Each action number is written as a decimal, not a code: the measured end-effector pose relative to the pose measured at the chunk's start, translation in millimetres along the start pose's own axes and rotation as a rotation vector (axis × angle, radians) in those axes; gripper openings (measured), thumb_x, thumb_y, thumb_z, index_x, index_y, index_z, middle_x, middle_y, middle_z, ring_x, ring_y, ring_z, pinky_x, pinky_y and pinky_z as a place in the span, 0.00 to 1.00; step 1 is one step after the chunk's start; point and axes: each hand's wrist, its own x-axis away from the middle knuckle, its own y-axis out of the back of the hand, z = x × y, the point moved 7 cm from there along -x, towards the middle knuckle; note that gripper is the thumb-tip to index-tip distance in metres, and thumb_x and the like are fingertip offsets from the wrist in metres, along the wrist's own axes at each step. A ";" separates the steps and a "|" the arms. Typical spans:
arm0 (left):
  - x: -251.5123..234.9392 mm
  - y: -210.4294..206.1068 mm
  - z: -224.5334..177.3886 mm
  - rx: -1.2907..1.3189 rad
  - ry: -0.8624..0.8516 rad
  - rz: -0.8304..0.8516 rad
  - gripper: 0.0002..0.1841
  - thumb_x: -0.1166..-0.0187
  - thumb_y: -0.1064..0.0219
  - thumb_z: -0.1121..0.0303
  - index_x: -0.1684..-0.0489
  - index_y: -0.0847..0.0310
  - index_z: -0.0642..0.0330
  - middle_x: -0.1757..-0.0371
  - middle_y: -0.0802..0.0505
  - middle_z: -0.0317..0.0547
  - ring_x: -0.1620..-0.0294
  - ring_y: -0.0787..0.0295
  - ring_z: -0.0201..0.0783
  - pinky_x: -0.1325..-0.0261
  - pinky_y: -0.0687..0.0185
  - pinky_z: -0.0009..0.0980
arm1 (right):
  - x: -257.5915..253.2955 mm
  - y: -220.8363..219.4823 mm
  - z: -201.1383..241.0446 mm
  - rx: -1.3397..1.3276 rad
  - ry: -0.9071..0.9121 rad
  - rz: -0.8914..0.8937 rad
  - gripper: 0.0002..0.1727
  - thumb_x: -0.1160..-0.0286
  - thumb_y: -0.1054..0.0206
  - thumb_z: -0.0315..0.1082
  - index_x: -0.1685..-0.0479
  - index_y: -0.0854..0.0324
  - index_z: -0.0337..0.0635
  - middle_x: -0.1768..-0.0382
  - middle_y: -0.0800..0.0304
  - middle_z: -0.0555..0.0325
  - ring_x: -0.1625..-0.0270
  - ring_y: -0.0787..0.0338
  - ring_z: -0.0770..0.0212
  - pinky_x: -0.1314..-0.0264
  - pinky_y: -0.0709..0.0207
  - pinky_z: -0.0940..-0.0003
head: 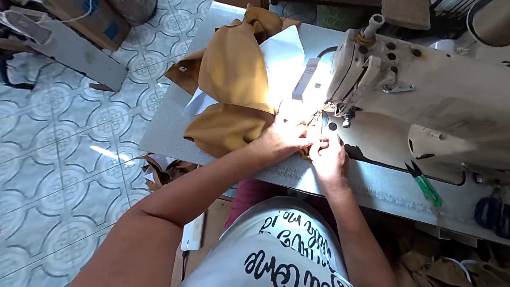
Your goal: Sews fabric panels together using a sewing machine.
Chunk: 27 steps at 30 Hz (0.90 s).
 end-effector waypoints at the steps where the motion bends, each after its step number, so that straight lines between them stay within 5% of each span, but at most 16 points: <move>1: -0.9 0.0 -0.7 -0.007 0.002 0.000 0.14 0.18 0.36 0.74 0.49 0.07 0.42 0.47 0.07 0.43 0.28 0.17 0.54 0.23 0.49 0.80 | -0.7 -0.3 -0.4 -0.016 0.023 -0.012 0.12 0.26 0.28 0.32 0.49 0.16 0.34 0.54 0.11 0.43 0.57 0.08 0.49 0.55 0.14 0.53; 7: -0.4 0.2 0.7 0.027 -0.009 -0.051 0.13 0.18 0.39 0.76 0.56 0.07 0.49 0.44 0.05 0.37 0.26 0.18 0.48 0.32 0.30 0.63 | -7.8 -3.5 -10.3 -0.245 0.001 0.112 0.12 0.26 0.26 0.36 0.51 0.15 0.40 0.64 0.12 0.55 0.66 0.14 0.63 0.59 0.17 0.61; 10: 1.0 1.8 2.2 0.088 0.050 -0.049 0.11 0.17 0.38 0.75 0.56 0.08 0.53 0.49 0.04 0.41 0.28 0.16 0.51 0.26 0.36 0.68 | -8.9 -3.2 -6.9 -0.214 -0.021 0.139 0.11 0.23 0.28 0.39 0.54 0.15 0.41 0.68 0.14 0.57 0.69 0.15 0.63 0.62 0.19 0.61; 13: 1.2 3.0 4.3 0.094 0.087 -0.072 0.12 0.16 0.40 0.75 0.55 0.08 0.54 0.51 0.04 0.42 0.30 0.15 0.50 0.26 0.33 0.62 | -9.9 -2.5 -8.8 -0.205 -0.053 0.154 0.12 0.21 0.28 0.42 0.53 0.15 0.42 0.68 0.15 0.57 0.70 0.17 0.62 0.63 0.20 0.59; 20: 2.4 5.1 6.9 0.117 0.127 -0.137 0.12 0.19 0.40 0.78 0.51 0.10 0.59 0.48 0.05 0.53 0.38 0.11 0.56 0.27 0.30 0.63 | -10.8 0.4 -8.0 -0.114 -0.091 0.122 0.16 0.32 0.19 0.38 0.55 0.18 0.39 0.69 0.14 0.53 0.67 0.14 0.56 0.62 0.20 0.53; 23: 1.9 2.8 5.6 0.102 0.113 -0.101 0.15 0.18 0.40 0.78 0.46 0.09 0.52 0.46 0.05 0.47 0.35 0.12 0.53 0.27 0.32 0.64 | -8.2 0.9 -2.5 -0.006 -0.062 0.083 0.12 0.24 0.26 0.38 0.52 0.17 0.39 0.65 0.11 0.51 0.63 0.10 0.52 0.59 0.16 0.49; 27: -0.9 1.5 1.5 0.054 0.086 -0.060 0.13 0.17 0.39 0.75 0.47 0.08 0.51 0.47 0.05 0.50 0.34 0.13 0.57 0.33 0.28 0.65 | -2.6 7.0 7.8 0.117 0.043 -0.025 0.08 0.21 0.31 0.36 0.56 0.16 0.40 0.67 0.11 0.50 0.69 0.10 0.51 0.68 0.18 0.50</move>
